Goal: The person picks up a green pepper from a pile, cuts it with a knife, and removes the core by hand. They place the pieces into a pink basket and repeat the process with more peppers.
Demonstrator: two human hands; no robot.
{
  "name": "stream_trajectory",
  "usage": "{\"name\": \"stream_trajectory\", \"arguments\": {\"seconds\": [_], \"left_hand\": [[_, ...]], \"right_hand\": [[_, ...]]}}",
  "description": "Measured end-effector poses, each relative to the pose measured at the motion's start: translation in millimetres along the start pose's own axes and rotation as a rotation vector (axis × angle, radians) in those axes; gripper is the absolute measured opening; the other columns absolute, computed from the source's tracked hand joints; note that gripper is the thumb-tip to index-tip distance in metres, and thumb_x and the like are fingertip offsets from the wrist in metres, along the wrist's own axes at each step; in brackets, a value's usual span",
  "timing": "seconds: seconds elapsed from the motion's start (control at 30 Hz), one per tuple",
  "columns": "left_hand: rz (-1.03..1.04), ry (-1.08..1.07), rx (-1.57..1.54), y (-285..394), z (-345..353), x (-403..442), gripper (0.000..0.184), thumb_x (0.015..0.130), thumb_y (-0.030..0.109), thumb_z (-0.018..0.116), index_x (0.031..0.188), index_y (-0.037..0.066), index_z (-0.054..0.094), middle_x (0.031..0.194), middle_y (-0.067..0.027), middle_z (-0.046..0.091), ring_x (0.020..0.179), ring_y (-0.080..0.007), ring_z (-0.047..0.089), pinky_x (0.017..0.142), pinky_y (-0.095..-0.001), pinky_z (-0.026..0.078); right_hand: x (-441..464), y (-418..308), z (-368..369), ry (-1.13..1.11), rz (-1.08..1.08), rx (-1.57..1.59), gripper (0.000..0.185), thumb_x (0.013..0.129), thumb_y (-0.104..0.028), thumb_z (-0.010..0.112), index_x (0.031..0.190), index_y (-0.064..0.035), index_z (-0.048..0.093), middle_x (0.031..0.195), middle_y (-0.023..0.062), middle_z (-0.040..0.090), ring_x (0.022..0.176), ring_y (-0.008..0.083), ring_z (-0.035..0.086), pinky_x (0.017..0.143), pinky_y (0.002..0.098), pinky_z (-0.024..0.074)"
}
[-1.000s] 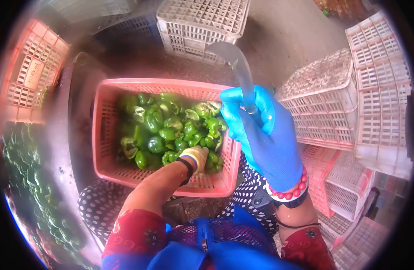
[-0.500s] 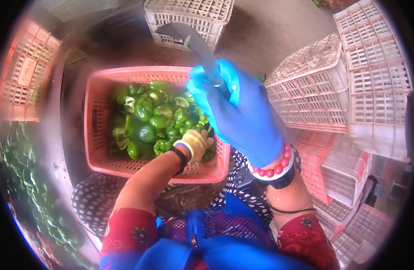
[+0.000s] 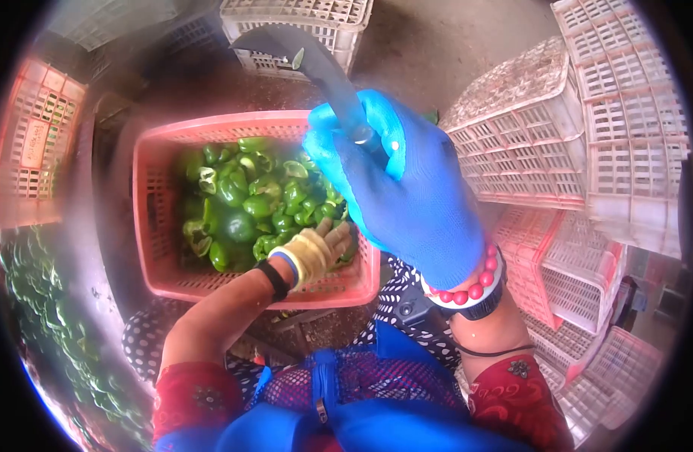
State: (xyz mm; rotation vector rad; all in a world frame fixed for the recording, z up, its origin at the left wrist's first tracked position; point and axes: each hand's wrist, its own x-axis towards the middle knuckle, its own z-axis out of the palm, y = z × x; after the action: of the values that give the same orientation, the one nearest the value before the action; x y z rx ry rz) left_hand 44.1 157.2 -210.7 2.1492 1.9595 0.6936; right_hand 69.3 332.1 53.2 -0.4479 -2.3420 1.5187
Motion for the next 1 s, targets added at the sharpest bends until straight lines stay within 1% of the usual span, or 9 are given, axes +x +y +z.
{"name": "stream_trajectory", "arguments": {"seconds": [0.1, 0.23, 0.33, 0.43, 0.53, 0.67, 0.9, 0.93, 1.0], "left_hand": [[-0.278, -0.267, -0.052, 2, -4, -3, 0.028, 0.088, 0.024, 0.066, 0.110, 0.007, 0.065, 0.123, -0.0185, 0.066, 0.103, -0.0355, 0.070, 0.081, -0.0441, 0.058], [-0.521, -0.653, -0.237, 3, -37, 45, 0.032, 0.083, 0.034, 0.077, 0.100, 0.007, 0.073, 0.098, -0.0150, 0.076, 0.096, -0.0331, 0.074, 0.080, -0.0427, 0.059], [-0.612, -0.786, -0.162, 6, -8, 57, 0.024, 0.083, 0.032, 0.075, 0.095, 0.011, 0.079, 0.096, -0.0134, 0.077, 0.093, -0.0326, 0.075, 0.079, -0.0421, 0.060], [-0.716, -0.713, -0.139, 15, 31, 50, 0.017, 0.084, 0.026, 0.073, 0.093, 0.014, 0.081, 0.101, -0.0132, 0.078, 0.097, -0.0293, 0.076, 0.078, -0.0418, 0.061], [-0.731, -0.665, -0.153, 19, 41, 40, 0.017, 0.083, 0.024, 0.075, 0.094, 0.013, 0.081, 0.102, -0.0137, 0.078, 0.098, -0.0301, 0.076, 0.078, -0.0425, 0.061], [-0.732, -0.737, -0.222, 11, 44, 41, 0.024, 0.083, 0.029, 0.077, 0.099, 0.011, 0.081, 0.103, -0.0142, 0.078, 0.100, -0.0308, 0.075, 0.080, -0.0421, 0.061], [-0.586, -0.906, -0.320, 2, -53, 70, 0.051, 0.080, 0.050, 0.072, 0.103, 0.006, 0.079, 0.106, -0.0211, 0.076, 0.104, -0.0339, 0.073, 0.085, -0.0420, 0.059], [-0.636, -0.803, -0.317, -4, -57, 68, 0.053, 0.084, 0.051, 0.067, 0.103, 0.002, 0.077, 0.106, -0.0234, 0.075, 0.104, -0.0369, 0.072, 0.088, -0.0419, 0.058], [-1.097, -0.379, -0.419, -16, -55, 64, 0.049, 0.087, 0.050, 0.065, 0.102, 0.005, 0.078, 0.106, -0.0201, 0.076, 0.103, -0.0349, 0.073, 0.089, -0.0435, 0.058]], "right_hand": [[-8, 5, -5, -0.003, 0.005, -0.049, 0.018, 0.103, -0.012, 0.063, 0.112, 0.0038, 0.066, 0.090, 0.0072, 0.072, 0.085, 0.0095, 0.070, 0.073, 0.0255, 0.0561], [-5, 3, -6, -0.004, 0.033, -0.044, 0.017, 0.101, -0.009, 0.065, 0.112, 0.0041, 0.066, 0.090, 0.0064, 0.071, 0.083, 0.0091, 0.069, 0.073, 0.0250, 0.0559], [-9, 4, -8, 0.014, 0.038, 0.056, 0.018, 0.100, -0.007, 0.066, 0.113, 0.0043, 0.065, 0.092, 0.0062, 0.070, 0.086, 0.0091, 0.068, 0.074, 0.0247, 0.0558], [-6, 3, -12, 0.039, -0.047, 0.049, 0.027, 0.093, -0.014, 0.072, 0.114, 0.0011, 0.065, 0.092, 0.0155, 0.068, 0.085, 0.0281, 0.067, 0.073, 0.0361, 0.0549], [-6, -2, -12, 0.021, 0.071, 0.132, 0.026, 0.093, -0.014, 0.073, 0.113, 0.0009, 0.065, 0.093, 0.0147, 0.068, 0.082, 0.0267, 0.067, 0.072, 0.0351, 0.0542], [-4, -8, -11, 0.048, 0.198, 0.303, 0.023, 0.101, -0.016, 0.065, 0.118, 0.0002, 0.065, 0.098, 0.0043, 0.069, 0.074, 0.0071, 0.060, 0.067, 0.0214, 0.0494], [7, -10, -16, 0.125, 0.287, 0.573, 0.029, 0.105, -0.023, 0.061, 0.123, -0.0017, 0.064, 0.104, 0.0054, 0.069, 0.074, 0.0106, 0.061, 0.069, 0.0240, 0.0509], [4, -8, -16, 0.124, 0.291, 0.550, 0.028, 0.105, -0.023, 0.061, 0.123, -0.0015, 0.064, 0.104, 0.0056, 0.069, 0.073, 0.0105, 0.061, 0.069, 0.0241, 0.0507], [0, -6, -17, 0.123, 0.304, 0.500, 0.028, 0.105, -0.023, 0.061, 0.122, -0.0010, 0.064, 0.104, 0.0059, 0.068, 0.073, 0.0105, 0.061, 0.068, 0.0242, 0.0505]]}}
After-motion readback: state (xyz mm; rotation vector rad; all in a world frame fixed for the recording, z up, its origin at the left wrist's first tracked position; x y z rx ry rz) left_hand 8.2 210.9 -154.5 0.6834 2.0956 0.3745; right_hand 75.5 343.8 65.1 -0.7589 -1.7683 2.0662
